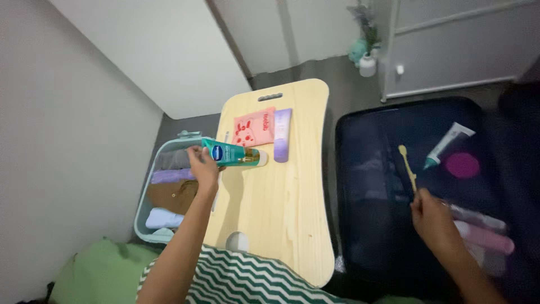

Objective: The person transfers folded clothes and toiletries from a suitcase onto a wooden board and into a laundry basket. They handle items one at a time, including shirts, pants, and bottles, moving them between the suitcase, the board, and the basket.

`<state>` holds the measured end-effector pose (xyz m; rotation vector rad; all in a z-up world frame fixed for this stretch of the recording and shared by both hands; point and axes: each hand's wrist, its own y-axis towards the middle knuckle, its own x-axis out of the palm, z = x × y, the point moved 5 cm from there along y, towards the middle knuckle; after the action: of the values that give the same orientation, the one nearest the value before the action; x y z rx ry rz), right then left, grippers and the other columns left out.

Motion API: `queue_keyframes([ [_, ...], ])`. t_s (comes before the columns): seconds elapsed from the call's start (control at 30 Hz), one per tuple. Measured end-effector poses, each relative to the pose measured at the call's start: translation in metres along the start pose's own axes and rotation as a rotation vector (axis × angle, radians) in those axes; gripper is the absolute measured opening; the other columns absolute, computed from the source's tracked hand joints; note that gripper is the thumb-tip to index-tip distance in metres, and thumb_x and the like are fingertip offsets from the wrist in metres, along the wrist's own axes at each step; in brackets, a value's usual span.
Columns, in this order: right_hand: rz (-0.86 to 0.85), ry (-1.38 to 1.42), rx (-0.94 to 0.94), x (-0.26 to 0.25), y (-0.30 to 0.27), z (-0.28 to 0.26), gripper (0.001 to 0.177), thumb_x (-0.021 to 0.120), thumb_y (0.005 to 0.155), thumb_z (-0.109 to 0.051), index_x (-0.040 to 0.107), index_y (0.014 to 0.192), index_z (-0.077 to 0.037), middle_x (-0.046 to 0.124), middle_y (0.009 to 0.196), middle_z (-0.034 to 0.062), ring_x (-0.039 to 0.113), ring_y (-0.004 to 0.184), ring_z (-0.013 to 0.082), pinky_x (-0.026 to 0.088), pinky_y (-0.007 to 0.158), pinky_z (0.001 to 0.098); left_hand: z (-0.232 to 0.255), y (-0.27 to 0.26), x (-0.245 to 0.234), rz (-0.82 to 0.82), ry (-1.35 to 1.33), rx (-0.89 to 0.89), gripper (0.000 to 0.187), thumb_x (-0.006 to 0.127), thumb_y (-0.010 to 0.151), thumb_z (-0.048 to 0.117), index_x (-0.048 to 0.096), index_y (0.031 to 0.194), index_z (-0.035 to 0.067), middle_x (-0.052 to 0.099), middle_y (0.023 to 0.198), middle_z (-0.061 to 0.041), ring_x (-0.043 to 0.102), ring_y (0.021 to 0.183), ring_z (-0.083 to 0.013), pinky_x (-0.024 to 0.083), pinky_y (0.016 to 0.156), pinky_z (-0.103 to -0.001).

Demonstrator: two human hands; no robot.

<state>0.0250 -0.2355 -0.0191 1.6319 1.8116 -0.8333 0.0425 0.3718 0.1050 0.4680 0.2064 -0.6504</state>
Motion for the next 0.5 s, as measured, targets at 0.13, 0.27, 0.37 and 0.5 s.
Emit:
queue_keyframes([
  [0.13,0.012,0.009,-0.026,0.004,0.000,0.002,0.014,0.060,0.097,-0.012,0.054,0.096,0.001,0.067,0.082,0.0217,0.069,0.077,0.0387,0.054,0.072,0.0484,-0.086,0.040,0.011,-0.092,-0.252,-0.415,0.015,0.054,0.104,0.019,0.044,0.114,0.015,0.060,0.105,-0.008,0.066,0.080,-0.0235,0.065,0.058,-0.044],
  [0.27,0.050,0.011,-0.061,0.008,0.000,0.008,0.015,0.061,0.097,-0.012,0.054,0.095,0.001,0.067,0.083,0.0209,0.069,0.080,0.0379,0.054,0.074,0.0478,-0.156,0.055,0.021,-0.020,-0.228,-0.623,0.020,0.059,0.102,0.017,0.046,0.118,0.013,0.060,0.108,-0.011,0.067,0.081,-0.0285,0.067,0.057,-0.046],
  [0.37,0.038,0.015,-0.074,0.011,0.002,0.015,0.013,0.061,0.098,-0.012,0.055,0.095,-0.001,0.068,0.084,0.0202,0.070,0.078,0.0366,0.055,0.073,0.0472,-0.187,0.051,0.034,-0.072,-0.243,-0.673,0.027,0.061,0.099,0.015,0.048,0.122,0.009,0.062,0.108,-0.015,0.070,0.081,-0.0361,0.064,0.057,-0.044],
  [0.5,0.031,0.009,-0.053,0.020,0.007,0.027,0.012,0.064,0.094,-0.010,0.056,0.096,-0.001,0.069,0.084,0.0207,0.070,0.079,0.0369,0.055,0.072,0.0468,-0.204,0.045,0.052,-0.111,-0.167,-0.634,0.039,0.069,0.094,0.013,0.055,0.128,-0.001,0.070,0.100,-0.019,0.073,0.083,-0.0387,0.062,0.059,-0.041],
])
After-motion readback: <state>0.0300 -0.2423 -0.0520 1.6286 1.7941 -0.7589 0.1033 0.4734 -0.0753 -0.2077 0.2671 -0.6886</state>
